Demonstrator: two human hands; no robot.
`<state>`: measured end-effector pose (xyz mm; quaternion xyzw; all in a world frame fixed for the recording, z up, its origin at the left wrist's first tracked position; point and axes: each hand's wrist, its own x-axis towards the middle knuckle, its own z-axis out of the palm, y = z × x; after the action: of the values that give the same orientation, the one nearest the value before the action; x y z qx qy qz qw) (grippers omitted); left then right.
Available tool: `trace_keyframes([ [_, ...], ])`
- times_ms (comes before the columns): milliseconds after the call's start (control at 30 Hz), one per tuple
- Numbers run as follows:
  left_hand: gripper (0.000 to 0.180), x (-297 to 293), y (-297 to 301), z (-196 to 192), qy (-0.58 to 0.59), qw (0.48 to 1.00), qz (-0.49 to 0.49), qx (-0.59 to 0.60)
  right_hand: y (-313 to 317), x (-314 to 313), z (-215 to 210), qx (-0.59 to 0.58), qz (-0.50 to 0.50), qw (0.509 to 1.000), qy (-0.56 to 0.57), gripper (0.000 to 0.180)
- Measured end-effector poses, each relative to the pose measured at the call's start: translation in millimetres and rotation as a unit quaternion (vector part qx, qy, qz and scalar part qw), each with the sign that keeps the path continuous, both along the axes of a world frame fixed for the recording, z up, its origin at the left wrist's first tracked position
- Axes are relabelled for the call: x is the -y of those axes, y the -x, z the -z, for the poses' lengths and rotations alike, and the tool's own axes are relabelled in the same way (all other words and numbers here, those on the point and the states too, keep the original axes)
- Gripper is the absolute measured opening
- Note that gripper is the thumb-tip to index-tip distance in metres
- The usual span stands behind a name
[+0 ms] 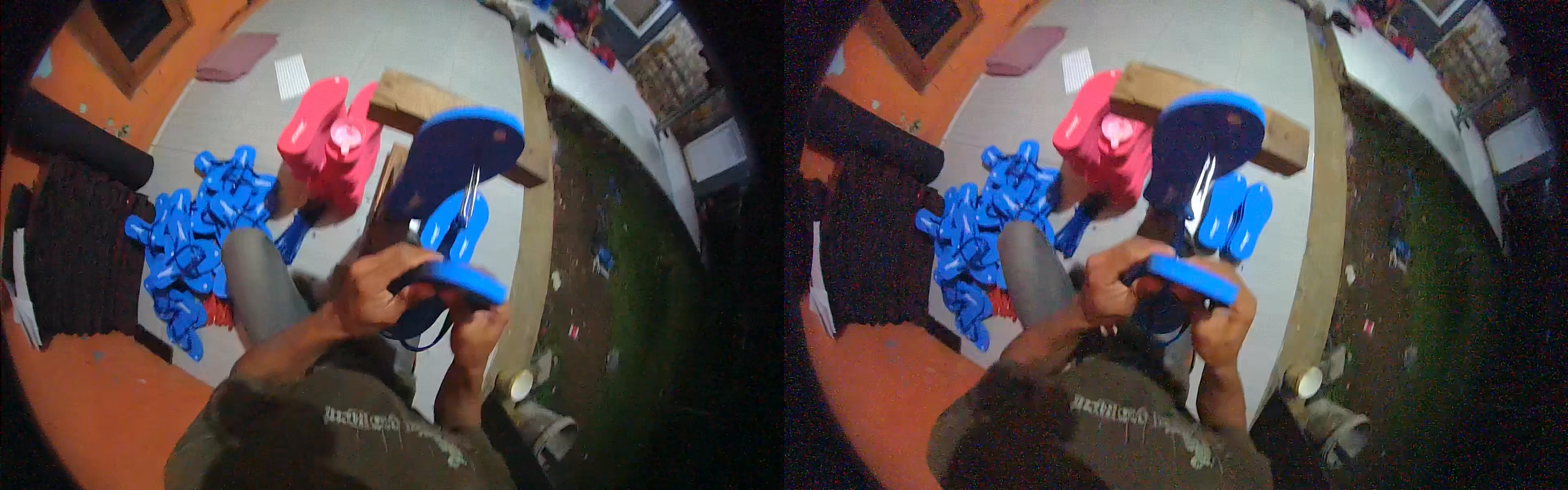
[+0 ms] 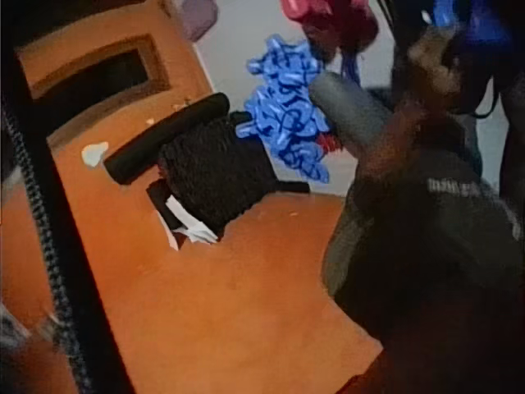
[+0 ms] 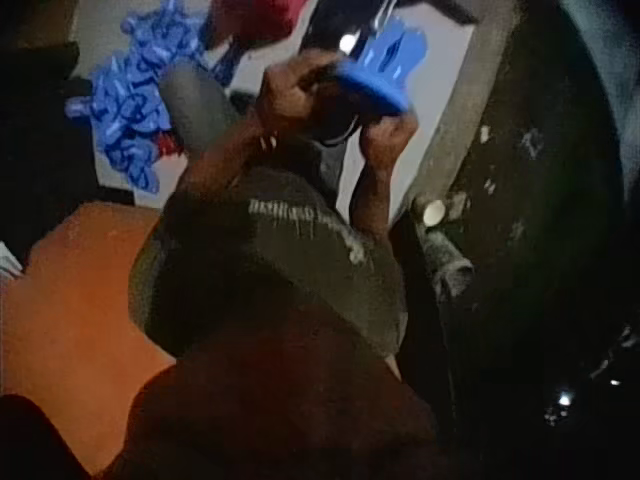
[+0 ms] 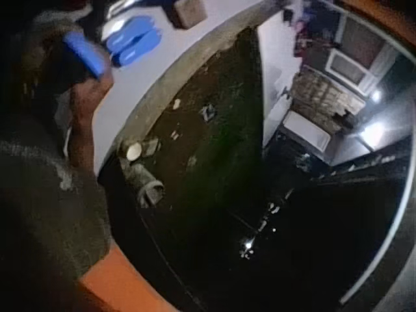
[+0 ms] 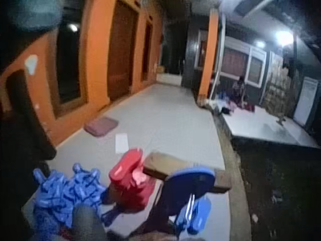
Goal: The person assembles flip-flops by picking up a blue sole, positioning it under a metal guide, and pulling a blue strap through the holes until the strap is secured.
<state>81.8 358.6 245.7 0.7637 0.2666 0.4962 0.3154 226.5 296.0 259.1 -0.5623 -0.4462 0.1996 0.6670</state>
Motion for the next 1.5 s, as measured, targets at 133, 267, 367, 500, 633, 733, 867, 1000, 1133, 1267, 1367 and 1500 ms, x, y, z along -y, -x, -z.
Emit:
trace_keyframes([
  [133,0.029,-13,7,-39,-0.023,0.995,0.098,0.019,15,5,-4,-0.044,-0.036,0.998,0.031,0.024],
  [267,0.031,15,21,-9,-0.066,0.992,-0.016,0.105,33,26,3,-0.102,-0.085,0.991,0.017,0.017],
  [367,0.033,5,20,3,-0.132,0.986,-0.069,-0.072,36,3,13,-0.145,-0.041,0.988,0.041,0.015],
  [500,0.025,27,21,8,0.022,0.99,-0.101,-0.096,48,13,12,-0.195,-0.055,0.977,0.067,0.023],
  [633,0.02,34,30,14,0.063,0.979,-0.139,-0.135,49,13,21,-0.167,-0.089,0.975,0.116,0.027],
  [733,0.021,47,47,36,0.094,0.982,-0.083,-0.14,52,22,32,-0.118,-0.146,0.964,0.188,0.028],
  [867,0.023,57,65,34,0.41,0.903,0.12,-0.043,33,18,39,-0.136,-0.179,0.942,0.25,0.026],
  [1000,0.022,61,82,39,0.519,0.837,0.174,0.019,34,16,53,-0.173,-0.159,0.955,0.184,0.019],
  [1133,0.023,43,79,48,0.344,0.936,0.075,-0.028,34,-13,66,-0.315,-0.106,0.938,0.102,0.024],
  [1267,0.034,11,106,67,0.339,0.937,-0.061,0.049,26,-46,109,-0.551,-0.092,0.829,0.038,0.026],
  [1367,0.043,12,122,78,0.479,0.854,-0.062,0.196,77,-60,118,-0.543,-0.124,0.83,0.0,0.023],
  [1500,0.04,-2,190,56,0.362,0.907,-0.211,0.032,92,-50,274,0.138,-0.06,0.98,0.132,0.042],
])
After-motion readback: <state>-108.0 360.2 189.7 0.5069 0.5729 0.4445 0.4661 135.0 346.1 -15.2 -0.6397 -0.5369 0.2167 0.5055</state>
